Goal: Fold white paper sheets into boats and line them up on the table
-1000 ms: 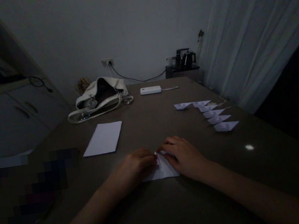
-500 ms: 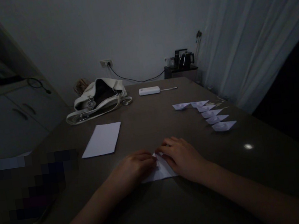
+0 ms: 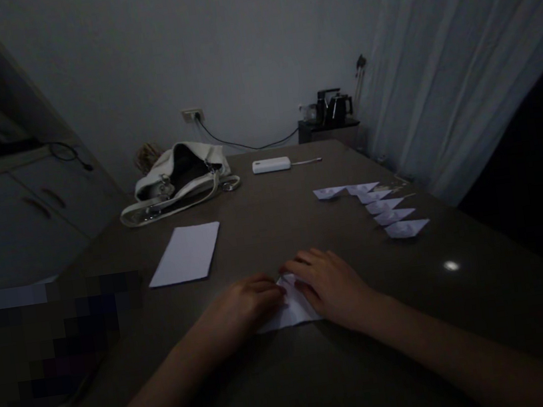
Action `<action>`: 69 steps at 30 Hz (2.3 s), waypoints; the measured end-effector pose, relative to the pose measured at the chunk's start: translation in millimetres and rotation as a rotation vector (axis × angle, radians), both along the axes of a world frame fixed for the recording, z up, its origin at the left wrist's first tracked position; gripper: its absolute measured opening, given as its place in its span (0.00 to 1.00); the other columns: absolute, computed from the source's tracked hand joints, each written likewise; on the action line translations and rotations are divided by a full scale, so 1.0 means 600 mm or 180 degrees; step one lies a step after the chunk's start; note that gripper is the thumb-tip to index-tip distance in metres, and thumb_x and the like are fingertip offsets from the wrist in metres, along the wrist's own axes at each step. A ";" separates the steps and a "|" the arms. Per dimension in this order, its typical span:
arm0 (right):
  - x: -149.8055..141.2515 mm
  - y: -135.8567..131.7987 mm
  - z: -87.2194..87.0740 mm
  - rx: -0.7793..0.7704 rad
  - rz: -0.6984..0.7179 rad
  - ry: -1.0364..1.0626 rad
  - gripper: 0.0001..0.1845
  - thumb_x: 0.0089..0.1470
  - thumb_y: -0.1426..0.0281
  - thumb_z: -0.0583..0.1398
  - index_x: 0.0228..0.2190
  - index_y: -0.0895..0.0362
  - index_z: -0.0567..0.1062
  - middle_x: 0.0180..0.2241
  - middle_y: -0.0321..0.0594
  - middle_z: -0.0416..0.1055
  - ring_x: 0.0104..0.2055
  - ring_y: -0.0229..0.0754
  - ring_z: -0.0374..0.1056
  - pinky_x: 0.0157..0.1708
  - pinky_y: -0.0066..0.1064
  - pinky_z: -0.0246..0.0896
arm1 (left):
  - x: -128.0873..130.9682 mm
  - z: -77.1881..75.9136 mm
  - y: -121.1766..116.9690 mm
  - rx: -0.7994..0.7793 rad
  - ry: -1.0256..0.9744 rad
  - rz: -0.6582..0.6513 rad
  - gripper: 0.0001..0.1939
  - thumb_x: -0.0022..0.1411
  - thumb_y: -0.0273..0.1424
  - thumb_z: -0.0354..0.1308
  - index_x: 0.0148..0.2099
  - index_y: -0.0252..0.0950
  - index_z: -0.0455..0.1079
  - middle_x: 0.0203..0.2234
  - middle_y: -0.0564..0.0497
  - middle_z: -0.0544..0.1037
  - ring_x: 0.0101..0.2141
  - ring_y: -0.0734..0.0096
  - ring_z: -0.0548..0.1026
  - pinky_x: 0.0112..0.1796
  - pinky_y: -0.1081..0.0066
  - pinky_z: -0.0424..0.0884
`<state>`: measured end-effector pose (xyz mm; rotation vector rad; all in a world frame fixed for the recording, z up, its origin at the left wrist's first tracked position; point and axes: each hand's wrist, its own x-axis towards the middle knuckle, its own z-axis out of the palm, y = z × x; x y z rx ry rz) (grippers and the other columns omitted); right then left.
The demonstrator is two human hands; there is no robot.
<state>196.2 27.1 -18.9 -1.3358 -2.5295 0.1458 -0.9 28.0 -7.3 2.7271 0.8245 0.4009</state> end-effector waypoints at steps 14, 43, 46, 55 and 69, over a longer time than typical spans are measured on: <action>-0.001 0.000 0.007 -0.0048 -0.0020 -0.0099 0.14 0.55 0.75 0.55 0.43 0.52 0.72 0.40 0.40 0.69 0.43 0.43 0.62 0.38 0.34 0.53 | 0.001 0.003 -0.001 0.0069 0.0057 -0.0023 0.13 0.65 0.23 0.47 0.40 0.33 0.73 0.36 0.45 0.76 0.35 0.70 0.74 0.38 0.71 0.70; 0.005 -0.001 0.014 -0.0050 0.0072 -0.0035 0.11 0.58 0.70 0.55 0.41 0.52 0.74 0.38 0.40 0.69 0.42 0.42 0.63 0.38 0.33 0.52 | -0.004 0.011 -0.003 -0.0410 -0.0061 -0.0017 0.10 0.61 0.22 0.51 0.41 0.33 0.73 0.38 0.45 0.76 0.38 0.69 0.73 0.39 0.70 0.69; 0.006 0.000 0.012 -0.0065 0.0097 0.0017 0.12 0.57 0.62 0.57 0.41 0.52 0.74 0.39 0.41 0.69 0.43 0.44 0.63 0.39 0.35 0.53 | -0.005 0.008 -0.002 -0.0473 -0.0069 -0.0008 0.10 0.61 0.22 0.51 0.41 0.33 0.73 0.37 0.46 0.75 0.38 0.69 0.73 0.39 0.71 0.69; 0.005 0.000 0.011 -0.0148 0.0043 -0.0019 0.13 0.54 0.62 0.59 0.42 0.50 0.73 0.40 0.40 0.68 0.45 0.44 0.62 0.39 0.35 0.54 | -0.007 0.007 -0.001 -0.0464 -0.0096 -0.0015 0.10 0.62 0.23 0.51 0.40 0.33 0.74 0.39 0.44 0.75 0.40 0.68 0.73 0.39 0.71 0.69; -0.001 -0.008 0.016 0.0029 0.0042 -0.0040 0.11 0.58 0.64 0.54 0.37 0.53 0.75 0.39 0.41 0.68 0.44 0.45 0.62 0.39 0.37 0.52 | -0.008 0.007 0.001 -0.0617 -0.0099 0.0065 0.10 0.61 0.21 0.52 0.40 0.33 0.74 0.38 0.47 0.75 0.38 0.70 0.74 0.39 0.73 0.69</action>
